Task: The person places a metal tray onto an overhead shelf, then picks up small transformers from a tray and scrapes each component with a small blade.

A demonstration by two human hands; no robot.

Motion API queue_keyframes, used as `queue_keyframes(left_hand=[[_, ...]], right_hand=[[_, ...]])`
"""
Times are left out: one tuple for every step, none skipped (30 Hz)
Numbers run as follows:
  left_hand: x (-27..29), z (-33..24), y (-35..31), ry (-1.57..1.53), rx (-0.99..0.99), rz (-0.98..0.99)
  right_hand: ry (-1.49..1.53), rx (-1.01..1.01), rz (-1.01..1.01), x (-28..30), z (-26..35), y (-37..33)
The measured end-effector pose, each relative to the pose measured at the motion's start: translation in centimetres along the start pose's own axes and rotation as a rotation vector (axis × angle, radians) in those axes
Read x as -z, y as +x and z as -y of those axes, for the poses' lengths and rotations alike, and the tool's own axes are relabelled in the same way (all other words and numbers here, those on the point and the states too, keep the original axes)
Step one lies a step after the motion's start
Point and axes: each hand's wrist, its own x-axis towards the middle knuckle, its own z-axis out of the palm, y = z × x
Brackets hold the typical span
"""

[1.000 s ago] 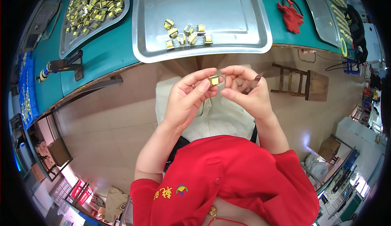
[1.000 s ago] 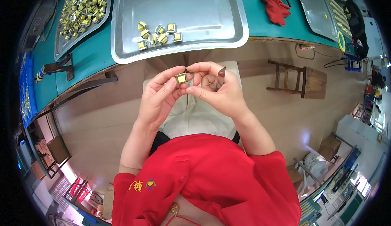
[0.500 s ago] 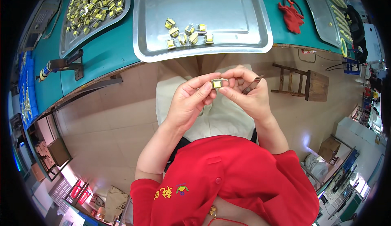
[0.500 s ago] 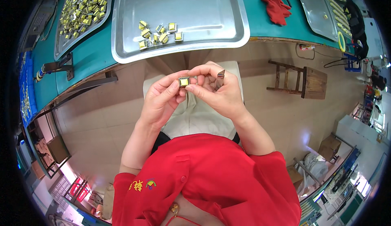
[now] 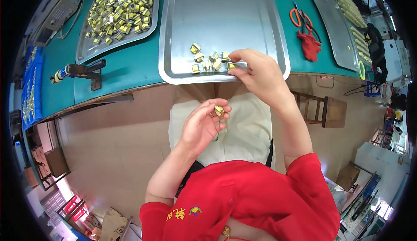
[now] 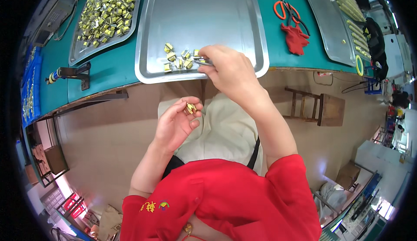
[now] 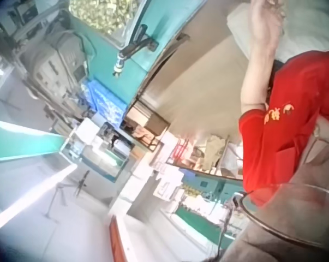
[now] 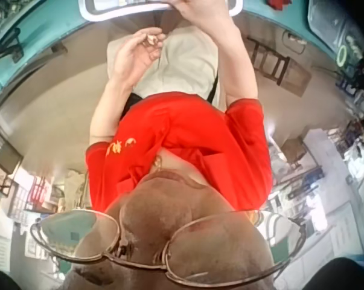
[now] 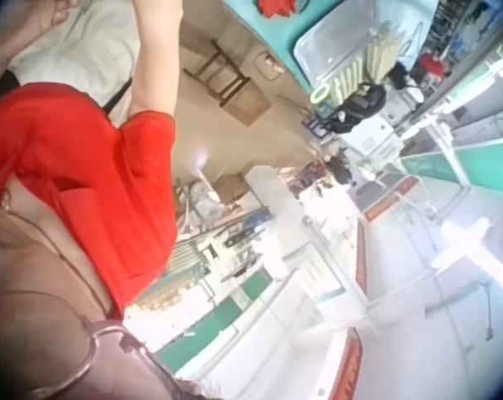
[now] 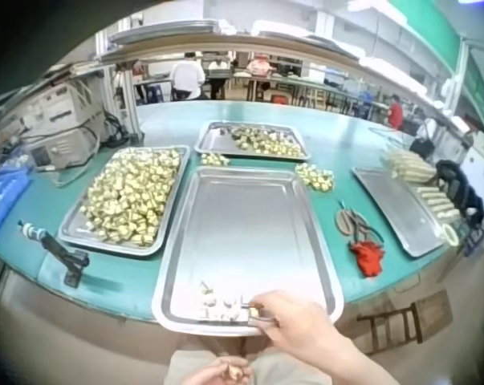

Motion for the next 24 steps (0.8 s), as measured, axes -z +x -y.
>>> queue_keyframes(left_hand=[[0.0,0.1,0.0,-0.035,0.027,-0.003],[-0.3,0.0,0.0,-0.052,0.031,-0.021],[-0.3,-0.1,0.0,-0.055,0.028,-0.023],[-0.2,-0.3,0.2,-0.002,-0.011,0.027],[-0.1,-0.4,0.3,0.050,-0.047,0.078],[-0.4,-0.5,0.5,0.046,-0.043,0.078],[-1.0,-0.7,0.5,0.144,-0.114,0.038],[-1.6,-0.8,0.6,0.241,-0.183,-0.001],[-2.2,-0.8,0.8,0.237,-0.176,0.000],[-3.0,-0.5,1.1,0.500,-0.403,-0.017],[-3.6,-0.4,1.3,0.762,-0.633,-0.035],[-3.8,-0.5,1.6,0.803,-0.679,-0.020],[-3.9,-0.4,2.0,0.799,-0.666,-0.012],[-4.0,-0.3,2.2,0.878,-0.727,0.019],[-4.1,-0.1,2.4,0.958,-0.788,0.049],[-4.1,-0.2,2.3,0.983,-0.748,0.076],[-4.1,0.0,2.3,0.985,-0.738,0.077],[-4.0,0.2,2.2,0.966,-0.696,0.064],[-3.9,0.3,2.2,0.948,-0.658,0.051],[-3.8,0.4,2.2,0.951,-0.652,0.049],[-3.5,0.5,2.2,0.937,-0.644,0.050],[-3.3,0.5,2.2,0.924,-0.639,0.049],[-3.3,0.5,2.1,0.926,-0.636,0.048],[-3.2,0.5,2.0,0.927,-0.629,0.048]], right_hand=[[-0.076,0.047,0.029,-0.4,-0.2,0.2],[-0.068,0.015,0.057,-0.2,0.0,0.2],[-0.067,0.017,0.061,0.0,0.1,0.1],[-0.053,0.007,0.010,0.2,0.2,-0.1],[-0.039,-0.005,-0.041,0.6,0.3,-0.5],[-0.042,-0.009,-0.038,1.1,0.6,-0.9],[0.087,-0.112,-0.066,1.7,1.1,-1.5],[0.215,-0.215,-0.095,2.1,1.5,-2.3],[0.211,-0.223,-0.093,1.9,1.8,-3.1],[0.506,-0.297,-0.137,1.7,2.0,-4.1],[0.802,-0.367,-0.183,1.5,2.1,-5.0],[0.908,-0.462,-0.126,1.6,2.1,-5.8],[1.014,-0.500,-0.088,1.2,1.6,-6.6],[1.104,-0.543,-0.086,0.7,1.2,-7.3],[1.196,-0.585,-0.084,0.4,1.0,-7.9],[1.198,-0.595,-0.090,0.1,0.9,-8.3],[1.266,-0.613,-0.088,-0.1,0.9,-8.6],[1.336,-0.630,-0.085,-0.2,0.9,-9.0],[1.340,-0.635,-0.088,-0.4,0.8,-9.2],[1.352,-0.642,-0.085,-0.6,0.8,-9.3],[1.363,-0.649,-0.082,-0.7,0.8,-9.5],[1.367,-0.651,-0.082,-0.9,0.8,-9.6],[1.385,-0.661,-0.081,-1.0,0.8,-9.7],[1.402,-0.670,-0.079,-1.1,0.8,-9.8]])
